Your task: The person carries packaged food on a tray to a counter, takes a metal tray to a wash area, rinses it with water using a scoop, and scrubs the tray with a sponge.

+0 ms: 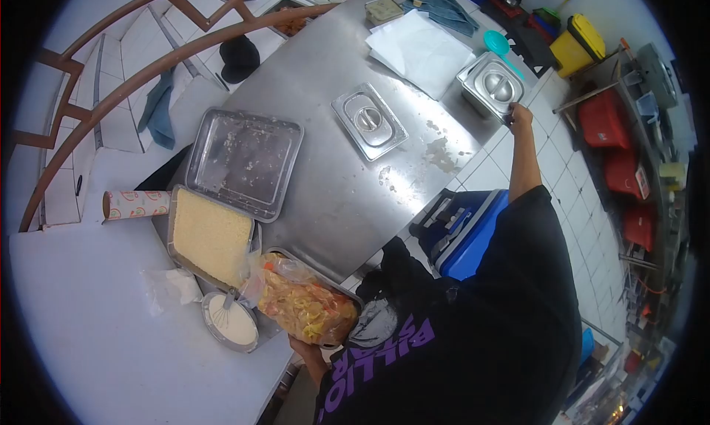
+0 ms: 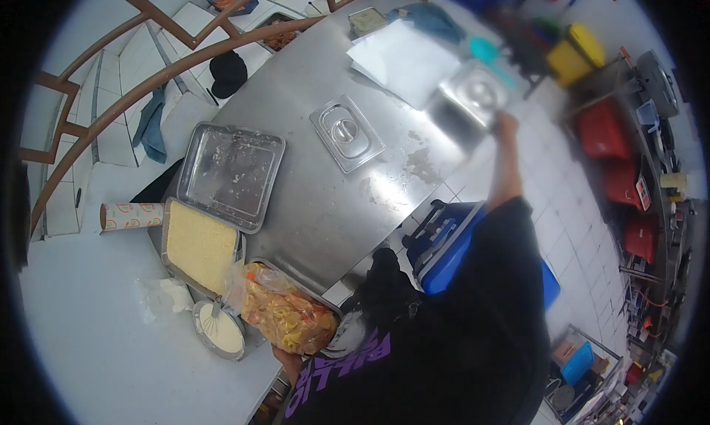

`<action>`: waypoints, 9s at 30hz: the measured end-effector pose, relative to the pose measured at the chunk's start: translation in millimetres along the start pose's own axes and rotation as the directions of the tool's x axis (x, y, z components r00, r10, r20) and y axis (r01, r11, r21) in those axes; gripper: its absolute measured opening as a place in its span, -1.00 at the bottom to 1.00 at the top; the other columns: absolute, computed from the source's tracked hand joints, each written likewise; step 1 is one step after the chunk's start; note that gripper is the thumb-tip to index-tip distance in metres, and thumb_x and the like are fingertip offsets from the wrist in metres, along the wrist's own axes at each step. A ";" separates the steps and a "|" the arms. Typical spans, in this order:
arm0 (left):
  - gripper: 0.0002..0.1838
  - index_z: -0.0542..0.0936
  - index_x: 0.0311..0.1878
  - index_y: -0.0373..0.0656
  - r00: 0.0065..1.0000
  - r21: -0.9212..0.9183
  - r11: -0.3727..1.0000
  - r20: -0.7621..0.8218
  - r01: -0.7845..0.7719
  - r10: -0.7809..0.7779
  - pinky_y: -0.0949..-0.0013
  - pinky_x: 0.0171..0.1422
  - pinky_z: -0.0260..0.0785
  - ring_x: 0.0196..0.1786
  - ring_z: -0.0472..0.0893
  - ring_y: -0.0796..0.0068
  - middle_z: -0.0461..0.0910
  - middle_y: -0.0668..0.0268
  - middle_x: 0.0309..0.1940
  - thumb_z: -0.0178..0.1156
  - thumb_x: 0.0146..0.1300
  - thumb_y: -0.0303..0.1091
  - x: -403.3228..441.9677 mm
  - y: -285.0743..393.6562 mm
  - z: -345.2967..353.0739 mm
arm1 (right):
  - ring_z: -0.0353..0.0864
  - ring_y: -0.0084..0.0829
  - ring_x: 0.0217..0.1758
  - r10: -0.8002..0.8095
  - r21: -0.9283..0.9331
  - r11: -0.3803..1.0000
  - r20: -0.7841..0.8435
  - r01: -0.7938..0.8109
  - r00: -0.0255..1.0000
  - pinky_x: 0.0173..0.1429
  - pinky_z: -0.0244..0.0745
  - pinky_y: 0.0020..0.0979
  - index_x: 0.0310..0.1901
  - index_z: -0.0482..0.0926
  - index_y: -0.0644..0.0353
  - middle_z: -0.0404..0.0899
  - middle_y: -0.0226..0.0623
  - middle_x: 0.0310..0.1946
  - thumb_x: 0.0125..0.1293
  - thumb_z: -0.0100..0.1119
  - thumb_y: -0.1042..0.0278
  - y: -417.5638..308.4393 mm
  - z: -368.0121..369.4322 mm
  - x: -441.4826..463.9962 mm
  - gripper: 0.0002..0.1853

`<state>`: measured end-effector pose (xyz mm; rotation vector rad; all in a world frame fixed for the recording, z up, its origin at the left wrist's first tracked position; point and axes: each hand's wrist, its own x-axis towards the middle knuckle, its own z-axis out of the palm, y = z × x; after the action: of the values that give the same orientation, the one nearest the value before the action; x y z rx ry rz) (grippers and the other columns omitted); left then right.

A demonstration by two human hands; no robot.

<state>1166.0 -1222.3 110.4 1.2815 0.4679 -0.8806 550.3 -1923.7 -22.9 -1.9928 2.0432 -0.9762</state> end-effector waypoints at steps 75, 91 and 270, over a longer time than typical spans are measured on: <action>-0.69 0.37 0.01 -0.31 0.978 -0.035 0.982 -0.105 -0.186 0.181 0.31 0.04 0.38 -0.05 0.51 0.35 0.47 0.19 -0.10 -0.16 0.34 -0.30 9.9 -13.0 -20.9 | 0.53 0.17 -0.32 -0.393 0.065 0.914 0.382 0.400 0.836 -0.23 0.42 -0.01 -0.10 0.33 0.30 0.53 0.18 -0.43 0.09 0.14 0.30 -372.2 58.7 -214.2 -0.62; -0.71 0.43 -0.01 -0.26 0.980 0.133 0.976 -0.078 -0.172 0.183 0.42 0.03 0.28 -0.04 0.43 0.43 0.48 0.21 -0.12 -0.12 0.32 -0.31 25.1 -47.8 -16.2 | 0.49 -0.17 -0.12 -0.274 0.048 0.961 0.267 0.271 0.924 -0.07 0.39 -0.26 0.21 0.21 0.36 0.48 0.08 -0.14 0.29 0.02 0.04 -456.0 -128.6 -220.1 -0.38; -0.20 -0.06 0.23 0.28 0.960 -0.291 0.956 -0.273 -0.024 -0.058 -0.33 -0.05 0.31 0.10 0.30 0.02 0.06 0.24 0.21 0.27 0.03 -0.22 176.8 106.4 -414.8 | 0.50 -0.34 -0.55 -0.579 0.432 0.366 0.799 0.824 -0.162 -0.57 0.49 -0.42 0.21 0.17 -0.04 0.27 -0.22 -0.30 0.03 0.12 0.43 -809.9 -63.5 -834.1 -0.35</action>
<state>1423.2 -877.0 -60.3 1.1310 0.8039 -0.6173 1309.5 -1060.6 162.6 -2.7993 0.2073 0.5375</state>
